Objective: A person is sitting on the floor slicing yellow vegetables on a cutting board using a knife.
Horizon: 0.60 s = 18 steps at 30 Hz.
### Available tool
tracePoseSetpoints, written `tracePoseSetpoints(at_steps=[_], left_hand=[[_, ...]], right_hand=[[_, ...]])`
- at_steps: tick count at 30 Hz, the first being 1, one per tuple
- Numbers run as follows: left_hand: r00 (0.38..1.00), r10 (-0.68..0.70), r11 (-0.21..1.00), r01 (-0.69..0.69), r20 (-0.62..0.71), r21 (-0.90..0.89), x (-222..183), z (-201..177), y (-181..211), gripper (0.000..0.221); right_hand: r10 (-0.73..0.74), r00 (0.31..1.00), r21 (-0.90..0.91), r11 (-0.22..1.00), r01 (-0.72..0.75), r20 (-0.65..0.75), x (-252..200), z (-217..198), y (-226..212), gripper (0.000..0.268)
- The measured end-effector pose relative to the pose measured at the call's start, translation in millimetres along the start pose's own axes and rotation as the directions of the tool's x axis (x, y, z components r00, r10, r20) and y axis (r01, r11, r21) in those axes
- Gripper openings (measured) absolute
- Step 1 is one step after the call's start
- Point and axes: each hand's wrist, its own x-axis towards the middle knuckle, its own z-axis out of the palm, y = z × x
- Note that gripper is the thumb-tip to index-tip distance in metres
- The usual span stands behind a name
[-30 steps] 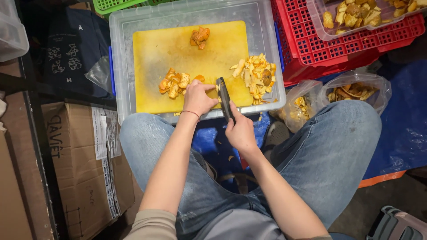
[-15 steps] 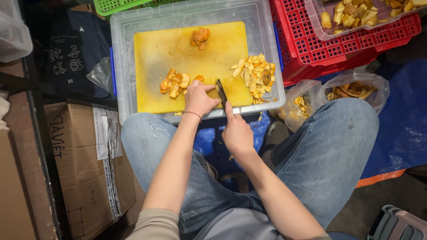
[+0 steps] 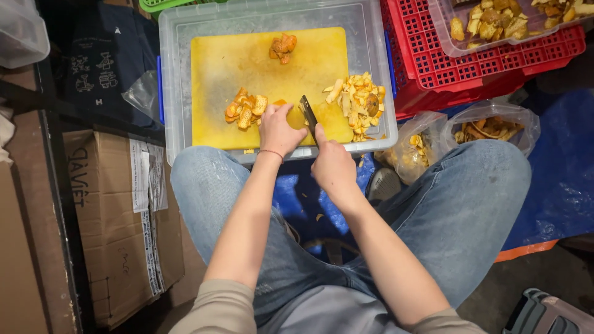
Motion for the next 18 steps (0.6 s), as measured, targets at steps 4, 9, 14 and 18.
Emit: tracePoseSetpoints(at_steps=[4,9,14,18], left_hand=[[0.999,0.005,1.000,-0.005,0.039,0.021,-10.4,-18.9,13.7,0.080],[0.995,-0.021,1.000,0.019,0.098,0.022,-13.5,-31.0,26.0,0.066],[0.994,-0.048,0.999,0.046,0.099,0.021,-5.6,-27.9,23.6,0.064],[0.995,-0.033,0.999,0.032,0.091,0.018,-8.0,-30.1,24.8,0.060]], right_hand=[[-0.025,1.000,-0.047,0.999,0.025,-0.002,-2.8,-6.3,0.1,0.073],[-0.075,0.997,-0.082,0.994,0.076,0.015,-3.9,-16.8,-1.1,0.073],[-0.121,0.992,-0.107,0.987,0.117,-0.032,-8.2,-14.9,-0.9,0.073],[-0.102,0.994,-0.079,0.992,0.099,-0.029,-14.9,-10.6,0.2,0.073]])
